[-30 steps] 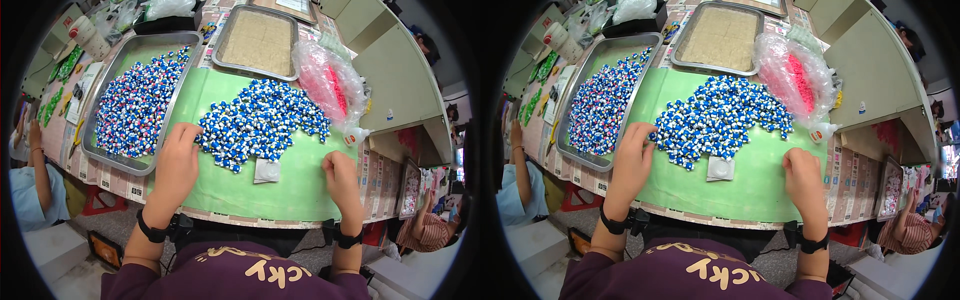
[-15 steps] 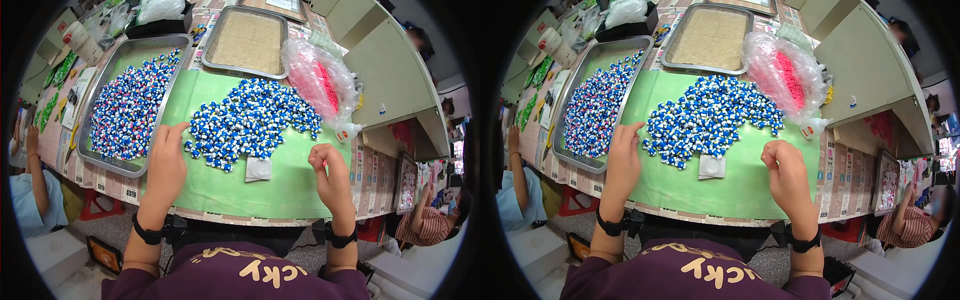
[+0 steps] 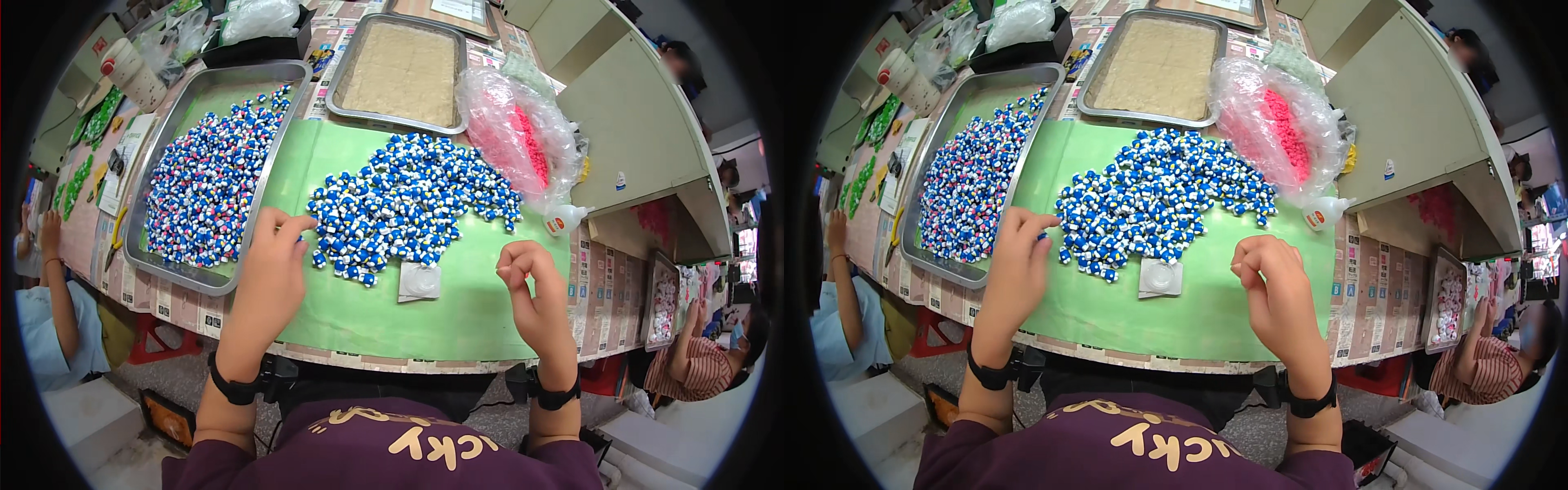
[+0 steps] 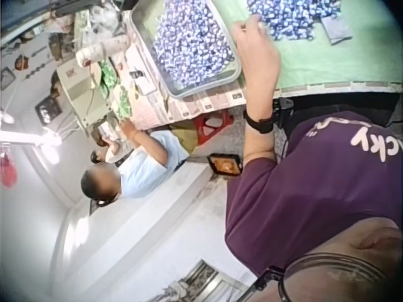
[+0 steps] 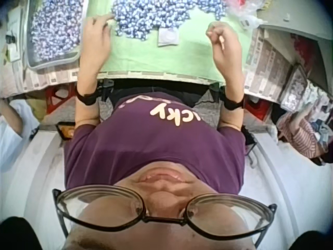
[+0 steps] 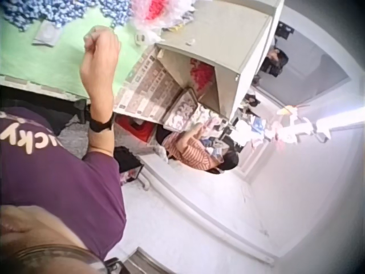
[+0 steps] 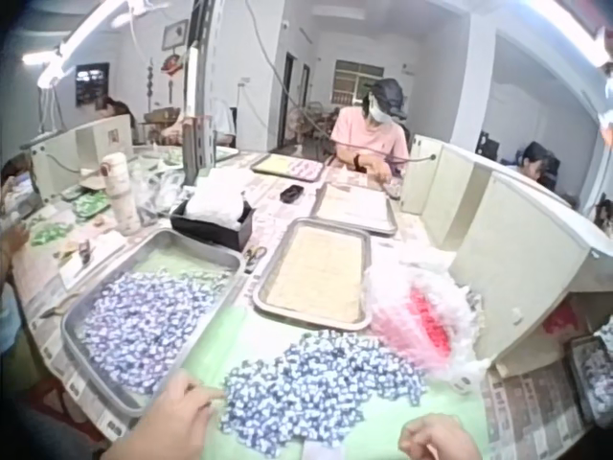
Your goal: The person sits at a table and repeatedly picks up small blue and white capsule-shaped candies and pink beads. They insert the pink beads into the open ends of the capsules by hand. The assembled candies are placed into a metal tray on the left side of the workspace.
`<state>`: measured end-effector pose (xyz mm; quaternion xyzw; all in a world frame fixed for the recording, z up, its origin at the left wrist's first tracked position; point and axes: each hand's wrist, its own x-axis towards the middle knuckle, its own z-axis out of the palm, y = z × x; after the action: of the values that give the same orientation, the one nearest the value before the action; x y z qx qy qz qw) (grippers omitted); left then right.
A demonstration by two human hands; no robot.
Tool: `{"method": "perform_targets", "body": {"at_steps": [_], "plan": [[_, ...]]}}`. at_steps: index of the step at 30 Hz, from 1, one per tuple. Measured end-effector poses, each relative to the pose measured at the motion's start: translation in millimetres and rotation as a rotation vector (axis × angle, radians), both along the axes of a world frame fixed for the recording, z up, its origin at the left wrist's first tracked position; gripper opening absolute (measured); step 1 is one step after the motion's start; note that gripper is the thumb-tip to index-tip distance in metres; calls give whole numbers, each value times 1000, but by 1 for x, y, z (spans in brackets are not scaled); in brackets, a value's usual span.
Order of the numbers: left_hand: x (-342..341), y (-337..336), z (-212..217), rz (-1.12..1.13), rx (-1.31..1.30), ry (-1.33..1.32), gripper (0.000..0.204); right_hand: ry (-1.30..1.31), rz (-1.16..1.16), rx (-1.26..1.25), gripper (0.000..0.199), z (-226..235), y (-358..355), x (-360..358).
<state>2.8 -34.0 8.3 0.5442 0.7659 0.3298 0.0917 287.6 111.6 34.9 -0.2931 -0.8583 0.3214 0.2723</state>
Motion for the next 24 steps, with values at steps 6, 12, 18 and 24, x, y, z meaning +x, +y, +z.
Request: {"method": "perform_targets", "body": {"at_steps": [6,12,18,24], "plan": [[36,21,43,-492,8,-1217,14,340,159,-149,24,29,-21,-31],[61,35,41,-490,-117,-1509,12,349,199,26,28,26,-27,-42],[65,33,40,-454,-17,-1499,12,479,150,-176,29,24,-35,-49],[67,29,37,-465,314,-645,7,460,87,-468,29,24,-39,-47]]}}
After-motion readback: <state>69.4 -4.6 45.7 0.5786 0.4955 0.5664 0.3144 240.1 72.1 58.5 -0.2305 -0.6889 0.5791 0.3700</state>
